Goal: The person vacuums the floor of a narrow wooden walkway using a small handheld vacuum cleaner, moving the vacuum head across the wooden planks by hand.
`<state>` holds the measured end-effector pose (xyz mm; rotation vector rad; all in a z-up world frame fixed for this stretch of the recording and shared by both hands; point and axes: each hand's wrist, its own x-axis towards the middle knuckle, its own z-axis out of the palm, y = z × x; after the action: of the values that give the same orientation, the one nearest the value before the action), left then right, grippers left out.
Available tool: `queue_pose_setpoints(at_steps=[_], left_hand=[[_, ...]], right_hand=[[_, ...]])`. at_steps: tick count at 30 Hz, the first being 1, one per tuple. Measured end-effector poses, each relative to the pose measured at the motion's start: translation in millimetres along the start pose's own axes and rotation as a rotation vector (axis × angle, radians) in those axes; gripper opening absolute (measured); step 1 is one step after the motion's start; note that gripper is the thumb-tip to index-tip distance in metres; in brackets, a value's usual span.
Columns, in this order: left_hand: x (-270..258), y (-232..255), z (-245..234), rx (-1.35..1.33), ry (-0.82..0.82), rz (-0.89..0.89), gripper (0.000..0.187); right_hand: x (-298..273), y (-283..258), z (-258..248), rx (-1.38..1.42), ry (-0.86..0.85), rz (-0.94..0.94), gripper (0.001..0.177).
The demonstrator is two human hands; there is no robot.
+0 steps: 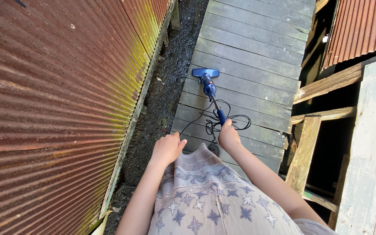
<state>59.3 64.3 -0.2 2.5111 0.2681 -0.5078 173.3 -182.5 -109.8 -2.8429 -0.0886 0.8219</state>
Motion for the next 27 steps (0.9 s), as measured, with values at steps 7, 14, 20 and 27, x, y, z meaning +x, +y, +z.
queue_pose_setpoints(at_steps=[7,14,20,27], left_hand=[[-4,1,3,0.015,0.003,0.007,0.039],[-8,-8,0,0.050,0.004,0.045,0.041],[-9,-25,-6,0.060,0.004,0.091,0.041],[-9,-47,-11,0.076,-0.007,0.176,0.041]], right_hand=[[5,14,-1,-0.024,-0.024,0.013,0.049],[-22,3,-7,0.010,0.012,0.006,0.048],[-58,-24,-28,0.175,-0.093,0.215,0.033],[-76,-36,-8,0.201,-0.079,0.248,0.035]])
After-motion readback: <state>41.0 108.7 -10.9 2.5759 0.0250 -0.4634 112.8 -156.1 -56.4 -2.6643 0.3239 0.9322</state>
